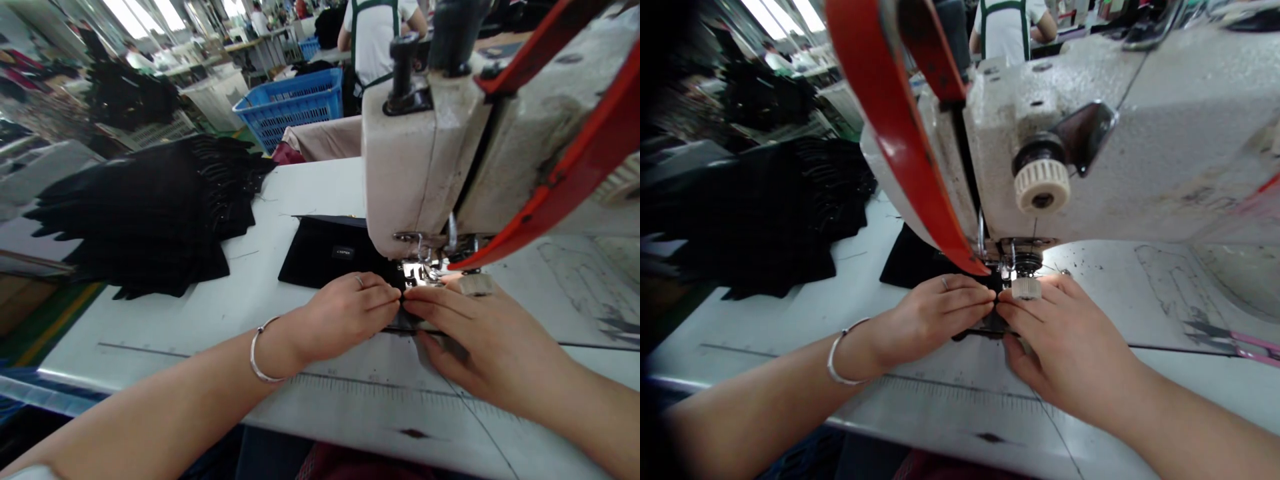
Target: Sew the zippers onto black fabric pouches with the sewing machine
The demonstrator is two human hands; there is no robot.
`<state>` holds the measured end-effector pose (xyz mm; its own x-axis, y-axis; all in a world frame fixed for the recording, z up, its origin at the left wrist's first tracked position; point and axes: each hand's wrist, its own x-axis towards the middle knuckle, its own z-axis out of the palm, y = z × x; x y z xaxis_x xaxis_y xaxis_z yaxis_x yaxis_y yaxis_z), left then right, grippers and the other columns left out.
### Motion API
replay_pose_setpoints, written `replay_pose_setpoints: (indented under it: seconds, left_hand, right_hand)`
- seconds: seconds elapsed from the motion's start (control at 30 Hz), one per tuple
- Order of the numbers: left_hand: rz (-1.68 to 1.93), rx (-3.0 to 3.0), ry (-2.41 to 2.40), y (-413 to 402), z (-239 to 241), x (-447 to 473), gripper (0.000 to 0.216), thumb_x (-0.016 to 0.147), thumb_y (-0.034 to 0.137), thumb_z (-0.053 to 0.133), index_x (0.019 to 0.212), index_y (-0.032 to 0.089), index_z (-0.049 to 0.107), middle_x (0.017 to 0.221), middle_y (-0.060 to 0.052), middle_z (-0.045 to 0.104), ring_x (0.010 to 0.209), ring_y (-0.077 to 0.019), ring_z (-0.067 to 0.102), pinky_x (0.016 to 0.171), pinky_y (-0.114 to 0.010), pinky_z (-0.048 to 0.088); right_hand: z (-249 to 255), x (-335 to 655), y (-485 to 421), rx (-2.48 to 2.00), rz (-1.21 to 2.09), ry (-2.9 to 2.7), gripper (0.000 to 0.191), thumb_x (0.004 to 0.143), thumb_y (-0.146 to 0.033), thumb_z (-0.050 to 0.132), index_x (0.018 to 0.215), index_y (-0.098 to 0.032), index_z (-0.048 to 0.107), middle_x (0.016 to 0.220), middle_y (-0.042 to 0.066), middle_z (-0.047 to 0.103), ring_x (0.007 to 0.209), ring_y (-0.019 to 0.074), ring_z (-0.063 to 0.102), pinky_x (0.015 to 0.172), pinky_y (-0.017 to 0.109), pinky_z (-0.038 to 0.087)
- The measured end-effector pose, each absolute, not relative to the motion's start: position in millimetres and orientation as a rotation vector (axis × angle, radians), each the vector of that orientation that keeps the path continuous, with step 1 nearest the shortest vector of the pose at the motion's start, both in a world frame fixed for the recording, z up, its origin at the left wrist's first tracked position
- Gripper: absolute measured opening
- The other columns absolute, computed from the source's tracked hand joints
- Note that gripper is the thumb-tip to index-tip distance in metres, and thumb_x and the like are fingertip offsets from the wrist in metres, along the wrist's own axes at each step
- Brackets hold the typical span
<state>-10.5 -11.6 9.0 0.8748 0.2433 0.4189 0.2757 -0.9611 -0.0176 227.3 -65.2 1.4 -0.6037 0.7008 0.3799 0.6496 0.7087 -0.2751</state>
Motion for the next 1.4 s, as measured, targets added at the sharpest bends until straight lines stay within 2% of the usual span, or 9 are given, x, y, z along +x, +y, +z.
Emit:
replay_pose_setpoints:
  seconds: [0.27, 0.43, 0.63, 0.83, 1.0, 1.07, 1.17, 1.3, 1.4]
  left_hand:
    - [-0.643, -3.034, -0.506, 0.4, 5.0, -5.8, 0.02, 0.102, 0.014, 0.05, 0.105, 0.011, 0.07, 0.11, -0.008, 0.076, 0.107, -0.0164, 0.07, 0.102, -0.032, 0.057]
    - [-0.681, -3.003, -0.588, 10.4, 2.0, -2.9, 0.014, 0.099, 0.015, 0.057, 0.101, 0.011, 0.071, 0.107, -0.006, 0.076, 0.101, -0.0184, 0.07, 0.095, -0.031, 0.059]
    - [-0.713, -2.973, -0.725, 18.8, -6.3, 0.2, 0.016, 0.098, 0.013, 0.058, 0.102, 0.016, 0.073, 0.105, -0.005, 0.077, 0.099, -0.0163, 0.071, 0.095, -0.03, 0.057]
    - [-0.776, -2.958, -0.755, 22.2, -7.7, 1.0, 0.016, 0.096, 0.01, 0.06, 0.095, 0.016, 0.075, 0.101, -0.005, 0.077, 0.096, -0.0161, 0.072, 0.092, -0.029, 0.058]
    - [-0.776, -3.013, -0.82, 28.3, -6.7, -3.0, 0.016, 0.094, 0.01, 0.061, 0.098, 0.017, 0.075, 0.102, -0.004, 0.077, 0.098, -0.0175, 0.071, 0.091, -0.032, 0.059]
    - [-0.715, -3.003, -0.93, 29.8, -1.9, -4.9, 0.014, 0.096, 0.015, 0.061, 0.101, 0.016, 0.074, 0.105, -0.007, 0.076, 0.1, -0.0197, 0.071, 0.092, -0.036, 0.059]
    - [-0.434, -2.952, -1.05, 26.4, 14.7, -6.2, 0.02, 0.1, 0.023, 0.055, 0.102, 0.014, 0.073, 0.104, -0.01, 0.075, 0.1, -0.0241, 0.071, 0.093, -0.044, 0.057]
    - [0.008, -2.917, -1.049, 15.1, 39.2, -7.3, 0.024, 0.101, 0.026, 0.052, 0.096, 0.012, 0.071, 0.094, -0.01, 0.074, 0.087, -0.0243, 0.071, 0.081, -0.04, 0.059]
    - [0.031, -2.949, -0.881, 7.7, 39.8, -10.5, 0.017, 0.097, 0.028, 0.061, 0.096, 0.012, 0.068, 0.098, -0.011, 0.073, 0.097, -0.0265, 0.07, 0.09, -0.043, 0.058]
  right_hand:
    - [3.9, 223.1, -63.5, -1.228, 0.082, -2.433, 0.03, 0.092, -0.03, 0.055, 0.119, -0.021, 0.066, 0.116, 0.008, 0.067, 0.103, 0.0313, 0.061, 0.086, 0.05, 0.039]
    - [1.1, 222.9, -56.9, -1.255, 0.117, -2.447, 0.036, 0.092, -0.028, 0.055, 0.127, -0.021, 0.062, 0.108, 0.008, 0.067, 0.099, 0.0308, 0.061, 0.087, 0.05, 0.04]
    - [-3.3, 221.5, -52.6, -1.248, 0.029, -2.482, 0.038, 0.094, -0.031, 0.053, 0.128, -0.018, 0.061, 0.117, 0.013, 0.068, 0.106, 0.0342, 0.062, 0.089, 0.053, 0.042]
    - [-0.9, 224.1, -46.9, -1.171, 0.093, -2.482, 0.032, 0.092, -0.026, 0.057, 0.122, -0.018, 0.065, 0.112, 0.012, 0.069, 0.108, 0.0329, 0.062, 0.094, 0.052, 0.04]
    - [-3.3, 230.1, -44.1, -1.138, 0.122, -2.483, 0.028, 0.094, -0.03, 0.057, 0.118, -0.02, 0.069, 0.104, 0.01, 0.07, 0.102, 0.0298, 0.063, 0.087, 0.047, 0.038]
    - [-4.1, 231.9, -44.7, -1.13, 0.129, -2.48, 0.026, 0.096, -0.03, 0.055, 0.114, -0.021, 0.071, 0.101, 0.009, 0.07, 0.096, 0.0273, 0.063, 0.084, 0.046, 0.036]
    - [-3.9, 233.8, -46.3, -1.072, 0.146, -2.486, 0.025, 0.097, -0.027, 0.054, 0.114, -0.021, 0.072, 0.103, 0.008, 0.07, 0.095, 0.025, 0.063, 0.084, 0.044, 0.035]
    - [-3.5, 237.4, -47.0, -0.974, 0.2, -2.5, 0.024, 0.097, -0.024, 0.055, 0.115, -0.021, 0.071, 0.105, 0.008, 0.071, 0.099, 0.0232, 0.062, 0.087, 0.043, 0.036]
    - [-5.2, 240.0, -46.5, -0.94, 0.195, -2.494, 0.021, 0.096, -0.02, 0.055, 0.111, -0.021, 0.071, 0.105, 0.008, 0.07, 0.099, 0.0226, 0.062, 0.088, 0.042, 0.036]
